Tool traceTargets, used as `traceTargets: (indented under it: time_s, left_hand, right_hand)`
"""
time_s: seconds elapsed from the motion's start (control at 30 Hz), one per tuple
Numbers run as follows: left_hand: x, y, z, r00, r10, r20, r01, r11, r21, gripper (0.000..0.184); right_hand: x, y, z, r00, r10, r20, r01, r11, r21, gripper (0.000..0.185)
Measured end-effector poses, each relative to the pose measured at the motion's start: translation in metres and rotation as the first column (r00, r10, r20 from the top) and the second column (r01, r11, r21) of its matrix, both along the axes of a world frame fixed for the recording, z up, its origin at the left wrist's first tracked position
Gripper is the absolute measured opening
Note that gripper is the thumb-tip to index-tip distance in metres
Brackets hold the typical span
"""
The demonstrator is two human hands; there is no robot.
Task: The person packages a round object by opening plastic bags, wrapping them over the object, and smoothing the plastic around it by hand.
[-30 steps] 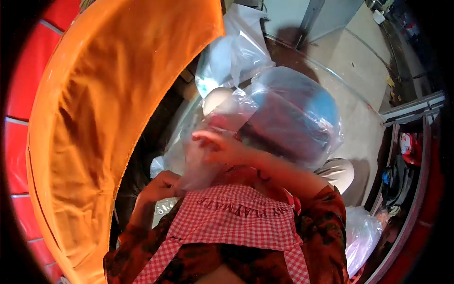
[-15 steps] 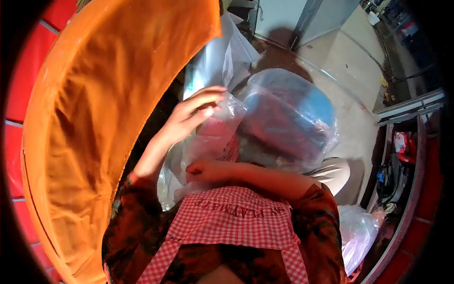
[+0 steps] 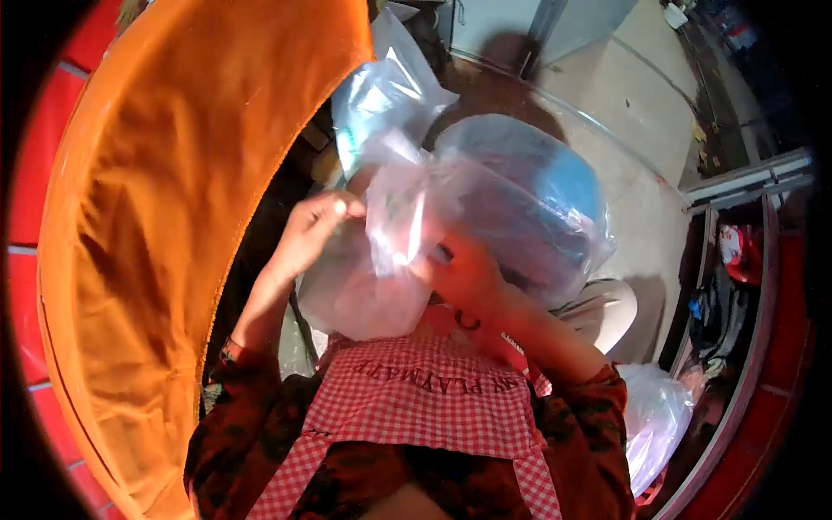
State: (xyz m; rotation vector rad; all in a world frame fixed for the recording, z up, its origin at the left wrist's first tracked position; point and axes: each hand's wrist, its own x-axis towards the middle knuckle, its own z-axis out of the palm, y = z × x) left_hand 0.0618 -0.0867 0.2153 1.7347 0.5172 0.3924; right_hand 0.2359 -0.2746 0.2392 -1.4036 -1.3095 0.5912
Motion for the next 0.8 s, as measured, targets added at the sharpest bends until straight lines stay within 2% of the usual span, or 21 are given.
traceTargets:
  time_s: [0.03,0.07,0.13,0.23,0.3,0.37,0.4,0.43,0.53,0.67,0.77,0.8]
  left_hand:
    - [-0.003,-0.005,0.018,0.992,-0.121,-0.04,0.122,0.992,0.025,0.043]
    - [-0.005,-0.007,0.032,0.967,-0.241,-0.084,0.246,0.968,0.049,0.048]
    - [-0.002,-0.014,0.057,0.973,-0.23,0.03,0.227,0.97,0.092,0.047]
    - [0.004,-0.025,0.066,0.968,-0.222,0.116,0.21,0.972,0.108,0.047]
    - [0.011,-0.043,0.075,0.969,-0.203,0.143,0.202,0.979,0.02,0.045]
    - [0.014,-0.046,0.066,0.991,-0.117,0.071,0.127,0.98,-0.152,0.038]
    - [0.015,-0.047,0.061,0.997,-0.077,0.03,0.082,0.969,-0.233,0.034]
    - [0.02,-0.051,0.055,0.985,-0.091,0.148,0.117,0.976,-0.184,0.026]
    - [0.019,-0.051,0.044,0.988,-0.011,0.157,0.044,0.977,-0.21,0.022]
    - [0.03,-0.055,0.056,0.959,0.183,0.216,-0.063,0.881,-0.468,0.017]
    - [0.026,-0.051,0.049,0.963,0.138,0.232,-0.135,0.99,-0.026,0.017]
    - [0.024,-0.05,0.05,0.961,0.143,0.236,-0.139,0.99,-0.033,0.017]
  right_hand:
    - [0.003,0.002,0.004,0.997,-0.072,0.008,0.072,0.995,0.076,0.02]
    - [0.006,0.006,0.005,0.997,-0.073,0.033,0.067,0.987,0.143,0.023]
    - [0.011,0.013,0.007,0.992,-0.1,0.072,0.077,0.957,0.28,0.03]
    - [0.015,0.016,0.006,0.992,-0.082,0.096,0.053,0.96,0.275,0.034]
    - [0.018,0.01,0.006,0.994,0.077,-0.077,-0.06,0.977,0.205,0.038]
    - [0.023,0.005,0.008,0.942,0.231,-0.244,-0.197,0.968,0.154,0.043]
    - [0.025,0.004,0.009,0.943,0.204,-0.263,-0.181,0.977,0.11,0.043]
    - [0.026,0.003,0.01,0.943,0.174,-0.282,-0.162,0.985,0.066,0.043]
    - [0.033,0.002,0.017,0.905,0.159,-0.395,-0.178,0.984,-0.012,0.035]
    - [0.019,0.011,0.01,0.759,0.214,-0.615,-0.233,0.971,0.05,0.022]
    - [0.017,0.015,0.004,0.974,0.077,-0.214,-0.068,0.996,0.051,0.019]
    - [0.017,0.016,0.008,0.937,0.107,-0.334,-0.089,0.994,0.068,0.02]
